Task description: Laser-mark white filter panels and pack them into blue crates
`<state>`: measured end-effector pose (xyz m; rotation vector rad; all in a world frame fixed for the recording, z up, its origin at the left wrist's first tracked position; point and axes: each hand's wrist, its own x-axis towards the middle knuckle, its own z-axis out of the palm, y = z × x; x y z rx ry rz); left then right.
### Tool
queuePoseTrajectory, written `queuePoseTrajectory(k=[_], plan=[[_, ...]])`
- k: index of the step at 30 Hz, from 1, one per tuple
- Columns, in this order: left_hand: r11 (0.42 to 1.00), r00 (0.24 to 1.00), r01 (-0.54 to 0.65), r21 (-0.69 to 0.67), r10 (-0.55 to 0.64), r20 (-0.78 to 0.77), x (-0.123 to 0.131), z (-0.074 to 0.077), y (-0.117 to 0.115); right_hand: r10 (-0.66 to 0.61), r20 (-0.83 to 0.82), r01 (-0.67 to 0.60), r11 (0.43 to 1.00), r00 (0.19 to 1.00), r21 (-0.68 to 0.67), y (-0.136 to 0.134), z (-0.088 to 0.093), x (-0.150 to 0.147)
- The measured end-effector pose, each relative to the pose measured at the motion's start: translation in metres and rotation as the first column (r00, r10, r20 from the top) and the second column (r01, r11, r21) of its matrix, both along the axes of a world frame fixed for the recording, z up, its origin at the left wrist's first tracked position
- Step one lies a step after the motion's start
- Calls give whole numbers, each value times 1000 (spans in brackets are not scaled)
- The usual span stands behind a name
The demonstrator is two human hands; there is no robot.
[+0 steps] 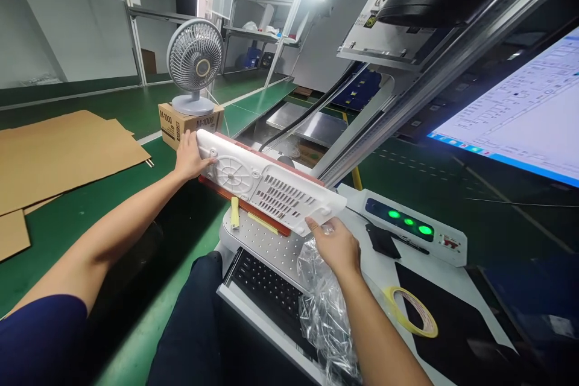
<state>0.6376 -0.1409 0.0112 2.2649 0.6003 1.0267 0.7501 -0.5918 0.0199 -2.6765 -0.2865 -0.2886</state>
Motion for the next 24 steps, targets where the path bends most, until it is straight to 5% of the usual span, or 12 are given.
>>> queuePoseTrajectory(k=[3,7,10,17,24], plan=[[978,996,-4,209,21,-82,5,20,-18,20,64,-26,995,998,96,-2,0,7],[845,960,226,485,-108,-259,22,45,-39,6,83,-20,987,997,162,3,-3,17],[794,933,319,517,-166,-320,32,48,-44,-11,102,-8,984,995,178,8,-4,21],[782,940,314,538,-177,-292,34,42,-39,47,26,-52,973,999,224,9,5,19],[715,905,374,590,-141,-402,41,65,-30,206,-1,-186,883,978,430,4,10,24]])
